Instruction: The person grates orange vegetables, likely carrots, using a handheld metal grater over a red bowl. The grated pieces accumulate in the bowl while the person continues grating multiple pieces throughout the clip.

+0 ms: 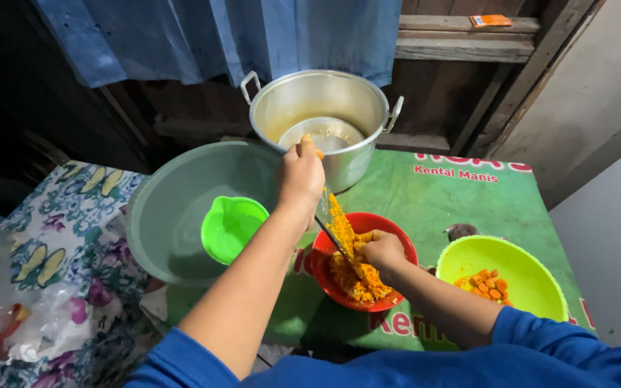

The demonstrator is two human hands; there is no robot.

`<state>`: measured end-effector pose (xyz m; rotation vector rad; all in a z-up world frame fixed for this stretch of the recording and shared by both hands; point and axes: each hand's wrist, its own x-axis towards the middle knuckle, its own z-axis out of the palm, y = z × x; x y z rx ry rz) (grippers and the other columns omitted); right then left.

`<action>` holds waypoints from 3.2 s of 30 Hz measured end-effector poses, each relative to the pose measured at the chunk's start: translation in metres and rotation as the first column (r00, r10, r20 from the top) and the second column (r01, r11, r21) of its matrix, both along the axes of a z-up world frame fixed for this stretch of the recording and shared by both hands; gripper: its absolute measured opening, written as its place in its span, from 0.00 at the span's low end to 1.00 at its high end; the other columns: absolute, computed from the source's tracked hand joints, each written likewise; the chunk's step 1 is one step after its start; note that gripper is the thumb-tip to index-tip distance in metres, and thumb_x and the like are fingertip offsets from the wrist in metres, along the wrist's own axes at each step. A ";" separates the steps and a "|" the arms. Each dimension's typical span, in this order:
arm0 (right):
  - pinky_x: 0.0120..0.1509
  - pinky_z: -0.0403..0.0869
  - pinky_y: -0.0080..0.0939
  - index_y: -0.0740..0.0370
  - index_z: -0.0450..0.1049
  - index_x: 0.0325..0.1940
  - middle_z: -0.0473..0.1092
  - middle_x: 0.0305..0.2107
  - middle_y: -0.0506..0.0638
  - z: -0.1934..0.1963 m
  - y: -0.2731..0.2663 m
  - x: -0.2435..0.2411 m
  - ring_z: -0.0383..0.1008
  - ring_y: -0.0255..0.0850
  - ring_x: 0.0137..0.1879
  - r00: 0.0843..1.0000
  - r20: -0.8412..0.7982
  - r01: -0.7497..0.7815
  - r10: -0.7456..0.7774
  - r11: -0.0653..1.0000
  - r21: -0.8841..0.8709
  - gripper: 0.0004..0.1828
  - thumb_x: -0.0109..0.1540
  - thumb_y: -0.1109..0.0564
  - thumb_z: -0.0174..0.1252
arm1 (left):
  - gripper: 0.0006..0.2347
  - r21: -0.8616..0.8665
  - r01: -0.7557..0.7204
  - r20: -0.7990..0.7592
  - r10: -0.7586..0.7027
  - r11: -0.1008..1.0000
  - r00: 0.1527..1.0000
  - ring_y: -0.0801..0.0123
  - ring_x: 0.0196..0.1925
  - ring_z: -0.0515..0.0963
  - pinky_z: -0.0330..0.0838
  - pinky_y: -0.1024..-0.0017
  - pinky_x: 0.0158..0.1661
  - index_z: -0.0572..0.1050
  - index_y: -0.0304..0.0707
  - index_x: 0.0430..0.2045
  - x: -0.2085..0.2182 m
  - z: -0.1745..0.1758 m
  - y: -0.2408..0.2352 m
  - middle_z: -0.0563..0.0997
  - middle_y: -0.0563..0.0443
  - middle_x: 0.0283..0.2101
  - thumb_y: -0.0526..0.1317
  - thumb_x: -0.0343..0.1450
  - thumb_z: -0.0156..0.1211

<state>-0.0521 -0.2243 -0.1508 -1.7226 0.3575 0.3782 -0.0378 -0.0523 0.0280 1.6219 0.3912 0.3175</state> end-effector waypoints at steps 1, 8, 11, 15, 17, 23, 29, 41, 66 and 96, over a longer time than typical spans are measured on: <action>0.42 0.78 0.40 0.69 0.77 0.43 0.78 0.34 0.55 -0.007 -0.005 0.001 0.79 0.41 0.37 1.000 -0.005 -0.001 0.002 0.997 0.072 0.12 0.57 0.72 0.57 | 0.21 0.032 -0.008 -0.004 0.008 0.999 1.000 0.57 0.38 0.82 0.73 0.62 0.42 0.78 0.35 0.32 -0.002 0.001 -0.002 0.83 0.42 0.35 0.53 0.75 0.42; 0.40 0.74 0.39 0.68 0.78 0.43 0.76 0.31 0.53 -0.022 -0.026 -0.005 0.75 0.40 0.34 0.999 -0.017 -0.036 0.037 0.995 0.088 0.09 0.59 0.69 0.57 | 0.21 0.148 -0.040 -0.001 0.041 0.988 0.999 0.51 0.44 0.83 0.73 0.60 0.45 0.79 0.36 0.37 -0.006 0.006 -0.010 0.84 0.39 0.41 0.54 0.75 0.42; 0.39 0.73 0.39 0.67 0.78 0.42 0.76 0.31 0.52 -0.016 -0.029 -0.006 0.74 0.39 0.33 0.999 -0.005 -0.050 0.050 0.992 0.116 0.08 0.59 0.68 0.57 | 0.21 0.125 -0.046 -0.002 0.046 0.991 0.999 0.51 0.44 0.83 0.74 0.60 0.46 0.79 0.35 0.37 -0.008 0.007 -0.011 0.84 0.39 0.41 0.54 0.75 0.42; 0.39 0.72 0.39 0.66 0.77 0.41 0.76 0.31 0.51 -0.009 -0.031 -0.002 0.73 0.39 0.33 0.999 0.008 -0.043 0.042 0.984 0.172 0.07 0.60 0.68 0.57 | 0.21 0.137 -0.051 0.010 0.050 0.989 0.999 0.51 0.44 0.83 0.74 0.60 0.46 0.79 0.35 0.37 -0.010 0.008 -0.014 0.85 0.39 0.40 0.54 0.74 0.42; 0.38 0.71 0.39 0.66 0.77 0.41 0.76 0.30 0.51 -0.008 -0.030 0.001 0.73 0.39 0.33 0.999 0.014 -0.041 0.039 0.986 0.163 0.06 0.60 0.67 0.58 | 0.21 0.131 -0.049 -0.002 0.050 0.990 0.999 0.51 0.43 0.84 0.74 0.60 0.45 0.79 0.35 0.36 -0.009 0.009 -0.015 0.85 0.39 0.39 0.53 0.74 0.42; 0.39 0.72 0.40 0.67 0.77 0.41 0.76 0.31 0.52 -0.005 -0.034 0.008 0.72 0.40 0.33 1.000 0.007 -0.019 0.018 0.988 0.151 0.07 0.60 0.68 0.58 | 0.21 0.098 -0.048 0.003 0.048 0.994 0.999 0.54 0.42 0.84 0.74 0.61 0.44 0.79 0.34 0.36 -0.006 0.011 -0.016 0.85 0.40 0.39 0.53 0.74 0.43; 0.43 0.75 0.38 0.65 0.78 0.45 0.77 0.33 0.50 0.004 -0.019 0.009 0.75 0.38 0.36 0.994 0.106 -0.059 0.039 0.980 0.191 0.09 0.61 0.66 0.58 | 0.21 0.068 -0.034 -0.011 0.035 0.997 0.999 0.56 0.43 0.83 0.74 0.63 0.45 0.79 0.33 0.36 -0.001 0.011 -0.015 0.85 0.42 0.40 0.52 0.74 0.43; 0.37 0.74 0.39 0.70 0.78 0.42 0.76 0.29 0.54 -0.022 -0.014 -0.004 0.74 0.40 0.31 0.997 0.005 -0.079 0.079 0.995 0.054 0.12 0.56 0.73 0.57 | 0.22 0.066 -0.060 -0.047 0.064 0.996 0.997 0.58 0.42 0.83 0.74 0.62 0.46 0.79 0.34 0.37 0.005 0.007 -0.009 0.84 0.43 0.39 0.53 0.74 0.42; 0.42 0.78 0.39 0.69 0.75 0.44 0.78 0.34 0.55 0.004 -0.011 0.002 0.78 0.41 0.36 0.991 -0.015 -0.126 0.130 0.978 0.167 0.09 0.60 0.70 0.56 | 0.20 0.031 -0.042 -0.074 0.044 0.999 0.996 0.63 0.40 0.80 0.72 0.65 0.44 0.78 0.34 0.38 0.005 0.013 -0.009 0.83 0.46 0.39 0.52 0.75 0.41; 0.41 0.76 0.37 0.67 0.76 0.45 0.79 0.34 0.53 0.021 -0.022 0.028 0.77 0.40 0.35 0.989 0.097 -0.130 0.109 0.960 0.248 0.10 0.60 0.70 0.56 | 0.22 0.100 -0.085 -0.101 0.095 0.991 0.990 0.55 0.46 0.84 0.74 0.61 0.46 0.78 0.32 0.43 0.020 0.010 0.000 0.84 0.42 0.44 0.52 0.75 0.40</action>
